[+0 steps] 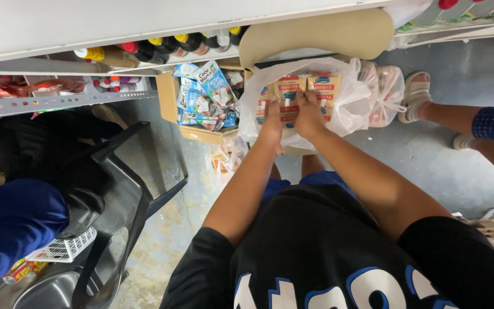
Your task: Stocking small bags of sugar onto a store shelf and organizing items in a plastic bag.
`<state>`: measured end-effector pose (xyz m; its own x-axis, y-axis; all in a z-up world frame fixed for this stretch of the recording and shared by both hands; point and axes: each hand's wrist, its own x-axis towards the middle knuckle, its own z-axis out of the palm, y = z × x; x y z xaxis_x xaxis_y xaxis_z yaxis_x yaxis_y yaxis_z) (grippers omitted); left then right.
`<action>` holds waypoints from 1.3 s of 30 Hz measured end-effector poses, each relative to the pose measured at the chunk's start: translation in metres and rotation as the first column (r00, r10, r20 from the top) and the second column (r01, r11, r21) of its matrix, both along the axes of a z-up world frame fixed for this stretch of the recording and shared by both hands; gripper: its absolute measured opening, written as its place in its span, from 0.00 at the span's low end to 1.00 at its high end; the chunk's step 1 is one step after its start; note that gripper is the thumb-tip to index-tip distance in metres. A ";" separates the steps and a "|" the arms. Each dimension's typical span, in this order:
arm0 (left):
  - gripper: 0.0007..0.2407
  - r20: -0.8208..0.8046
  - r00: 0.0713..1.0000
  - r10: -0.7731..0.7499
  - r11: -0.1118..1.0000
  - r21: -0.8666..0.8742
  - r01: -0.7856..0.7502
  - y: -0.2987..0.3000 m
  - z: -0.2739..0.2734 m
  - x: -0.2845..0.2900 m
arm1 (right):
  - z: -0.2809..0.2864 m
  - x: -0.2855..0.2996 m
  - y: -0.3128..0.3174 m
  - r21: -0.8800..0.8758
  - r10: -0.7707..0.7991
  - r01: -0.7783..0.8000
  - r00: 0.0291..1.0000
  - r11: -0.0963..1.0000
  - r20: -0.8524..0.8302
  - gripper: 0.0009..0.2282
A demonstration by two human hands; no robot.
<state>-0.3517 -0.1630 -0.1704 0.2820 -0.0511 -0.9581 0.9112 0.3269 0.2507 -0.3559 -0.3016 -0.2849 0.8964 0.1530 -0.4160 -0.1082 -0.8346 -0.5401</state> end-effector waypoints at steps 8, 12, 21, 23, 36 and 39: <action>0.37 0.297 0.951 0.086 0.996 -0.036 -0.079 0.007 -0.036 -0.014 | -0.008 -0.004 -0.016 0.081 0.016 -0.021 0.998 0.997 0.057 0.32; 0.37 0.308 0.951 -0.002 0.990 0.136 -0.042 0.011 -0.012 -0.002 | 0.075 0.003 0.004 -0.193 0.376 -0.379 0.925 0.905 -0.053 0.24; 0.36 0.661 0.749 -0.051 0.980 0.179 -0.092 0.026 0.017 -0.001 | 0.057 -0.004 0.007 -0.277 0.451 -0.477 0.879 0.834 -0.156 0.21; 0.37 0.611 0.788 -0.077 0.988 0.152 -0.022 0.031 0.029 -0.002 | 0.040 -0.004 0.005 -0.291 0.459 -0.471 0.881 0.832 -0.114 0.21; 0.30 0.430 0.836 -0.340 0.820 -0.300 0.487 0.066 0.093 -0.012 | 0.040 0.018 -0.021 0.066 0.516 -0.512 0.850 0.856 -0.109 0.21; 0.26 0.623 0.744 -0.243 0.718 -0.400 0.569 0.094 0.121 0.019 | 0.109 0.059 -0.012 0.148 0.639 -0.630 0.696 0.762 -0.327 0.13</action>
<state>-0.3330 -0.0694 -0.0492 0.5164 -0.7298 -0.4480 0.7759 0.1774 0.6055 -0.2968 -0.3135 -0.1756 0.3844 0.6465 -0.6590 0.2652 -0.7611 -0.5919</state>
